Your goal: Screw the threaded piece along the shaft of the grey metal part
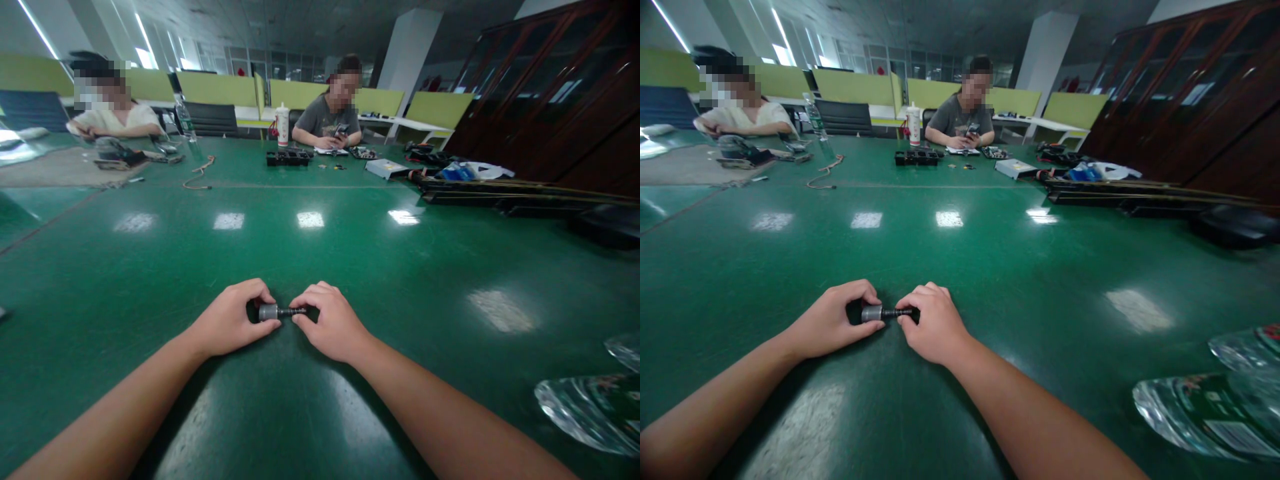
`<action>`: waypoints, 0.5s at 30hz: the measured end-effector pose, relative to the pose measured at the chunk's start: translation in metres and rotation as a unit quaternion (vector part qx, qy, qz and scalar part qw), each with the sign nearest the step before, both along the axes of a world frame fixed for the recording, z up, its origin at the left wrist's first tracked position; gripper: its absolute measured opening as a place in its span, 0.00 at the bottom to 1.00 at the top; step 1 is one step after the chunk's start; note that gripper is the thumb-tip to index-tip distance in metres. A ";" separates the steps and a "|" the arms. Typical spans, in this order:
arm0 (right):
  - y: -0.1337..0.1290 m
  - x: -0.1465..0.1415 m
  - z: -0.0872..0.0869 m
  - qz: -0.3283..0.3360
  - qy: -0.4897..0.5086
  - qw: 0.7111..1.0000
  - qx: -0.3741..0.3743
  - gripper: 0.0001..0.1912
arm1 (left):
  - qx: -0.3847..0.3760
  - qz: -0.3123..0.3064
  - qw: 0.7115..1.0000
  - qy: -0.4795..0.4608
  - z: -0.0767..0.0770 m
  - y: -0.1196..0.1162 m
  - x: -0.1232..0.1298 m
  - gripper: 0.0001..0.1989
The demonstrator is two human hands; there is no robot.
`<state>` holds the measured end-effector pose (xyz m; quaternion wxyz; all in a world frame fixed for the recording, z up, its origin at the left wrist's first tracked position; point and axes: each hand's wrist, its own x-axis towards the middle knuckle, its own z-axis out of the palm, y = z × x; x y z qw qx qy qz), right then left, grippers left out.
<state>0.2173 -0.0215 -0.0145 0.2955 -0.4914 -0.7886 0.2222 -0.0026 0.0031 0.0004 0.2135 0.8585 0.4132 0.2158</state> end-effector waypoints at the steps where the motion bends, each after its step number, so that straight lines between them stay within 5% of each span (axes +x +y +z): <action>1: 0.000 0.000 0.000 -0.002 0.001 1.000 0.001 0.07 | 0.001 0.000 1.000 0.000 0.000 0.000 0.000 0.10; 15: 0.003 0.005 -0.004 -0.094 -0.025 0.995 0.002 0.07 | 0.015 0.034 0.999 0.004 0.001 0.004 -0.003 0.09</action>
